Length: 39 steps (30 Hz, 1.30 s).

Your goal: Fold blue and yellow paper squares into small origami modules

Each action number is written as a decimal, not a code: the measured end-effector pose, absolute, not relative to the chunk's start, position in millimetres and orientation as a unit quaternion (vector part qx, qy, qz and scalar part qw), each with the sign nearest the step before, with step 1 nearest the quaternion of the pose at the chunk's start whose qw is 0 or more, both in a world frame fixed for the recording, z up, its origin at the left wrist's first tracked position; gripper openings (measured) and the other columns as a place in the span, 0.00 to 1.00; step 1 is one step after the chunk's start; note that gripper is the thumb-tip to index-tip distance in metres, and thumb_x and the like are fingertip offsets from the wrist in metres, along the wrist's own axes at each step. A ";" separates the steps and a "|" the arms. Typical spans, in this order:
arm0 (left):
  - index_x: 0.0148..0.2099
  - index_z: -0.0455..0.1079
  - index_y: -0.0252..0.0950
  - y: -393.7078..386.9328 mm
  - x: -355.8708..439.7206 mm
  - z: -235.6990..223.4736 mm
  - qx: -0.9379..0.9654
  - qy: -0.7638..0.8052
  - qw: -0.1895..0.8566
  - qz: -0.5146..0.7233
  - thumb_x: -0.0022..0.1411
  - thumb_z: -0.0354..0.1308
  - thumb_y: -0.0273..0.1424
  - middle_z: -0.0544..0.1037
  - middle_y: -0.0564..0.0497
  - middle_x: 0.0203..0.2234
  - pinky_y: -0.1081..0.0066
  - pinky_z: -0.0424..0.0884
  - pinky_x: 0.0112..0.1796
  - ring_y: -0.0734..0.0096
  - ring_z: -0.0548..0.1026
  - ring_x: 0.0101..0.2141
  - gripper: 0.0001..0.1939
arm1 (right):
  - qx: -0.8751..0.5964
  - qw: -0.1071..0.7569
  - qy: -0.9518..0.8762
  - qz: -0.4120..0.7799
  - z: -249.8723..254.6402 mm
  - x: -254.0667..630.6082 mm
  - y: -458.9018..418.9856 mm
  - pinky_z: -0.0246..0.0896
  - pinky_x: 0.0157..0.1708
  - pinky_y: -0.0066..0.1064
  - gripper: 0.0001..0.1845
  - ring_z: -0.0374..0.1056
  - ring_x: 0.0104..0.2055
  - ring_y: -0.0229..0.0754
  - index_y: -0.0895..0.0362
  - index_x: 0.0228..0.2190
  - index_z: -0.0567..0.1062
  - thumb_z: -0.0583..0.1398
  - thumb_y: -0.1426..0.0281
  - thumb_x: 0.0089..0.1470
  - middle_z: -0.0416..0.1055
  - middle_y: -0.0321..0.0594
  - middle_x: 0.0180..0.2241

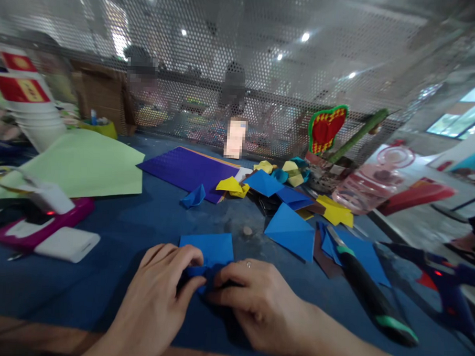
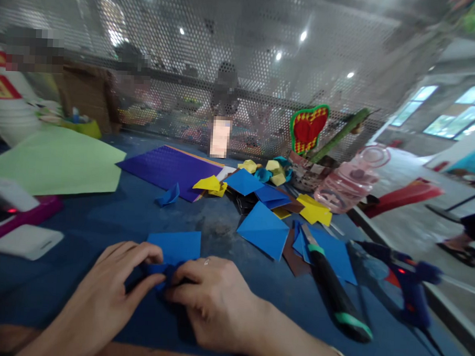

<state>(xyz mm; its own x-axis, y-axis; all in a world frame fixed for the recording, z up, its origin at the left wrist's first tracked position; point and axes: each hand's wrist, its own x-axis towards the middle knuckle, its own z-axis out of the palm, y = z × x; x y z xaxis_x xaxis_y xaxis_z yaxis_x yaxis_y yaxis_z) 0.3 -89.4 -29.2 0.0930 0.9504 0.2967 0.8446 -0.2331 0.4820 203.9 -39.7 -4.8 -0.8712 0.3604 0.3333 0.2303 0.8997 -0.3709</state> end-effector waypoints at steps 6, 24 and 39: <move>0.35 0.70 0.44 -85.8 -12.6 -23.9 0.717 0.602 0.196 0.293 0.59 0.57 0.31 0.76 0.57 0.31 0.64 0.67 0.40 0.66 0.73 0.36 0.01 | -0.262 0.206 -0.915 0.227 -4.0 200.1 -38.8 0.60 0.47 0.34 0.16 0.65 0.45 0.40 0.56 0.47 0.72 0.56 0.75 0.57 0.69 0.42 0.45; 0.34 0.73 0.45 -77.6 -18.4 -14.6 0.734 0.584 0.245 0.247 0.62 0.55 0.32 0.77 0.58 0.31 0.65 0.62 0.44 0.68 0.72 0.37 0.06 | -0.366 0.197 -0.871 0.261 -6.8 183.3 -26.8 0.53 0.35 0.27 0.05 0.63 0.33 0.36 0.56 0.29 0.72 0.64 0.73 0.53 0.71 0.32 0.29; 0.36 0.66 0.40 -81.0 -1.2 -17.7 0.753 0.602 0.159 0.212 0.61 0.54 0.29 0.74 0.54 0.31 0.59 0.62 0.41 0.64 0.70 0.36 0.01 | -0.373 0.182 -0.884 0.214 -6.7 177.5 -30.1 0.52 0.36 0.29 0.05 0.63 0.34 0.37 0.57 0.29 0.71 0.63 0.74 0.53 0.71 0.33 0.30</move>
<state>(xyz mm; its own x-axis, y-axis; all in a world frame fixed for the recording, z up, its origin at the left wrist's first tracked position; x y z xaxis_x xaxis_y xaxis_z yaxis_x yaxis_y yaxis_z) -1.2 -81.0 -17.7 0.1855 0.9741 0.1291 0.8394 -0.2254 0.4945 177.5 -30.1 -6.7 -0.6559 0.7375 0.1612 0.5818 0.6299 -0.5146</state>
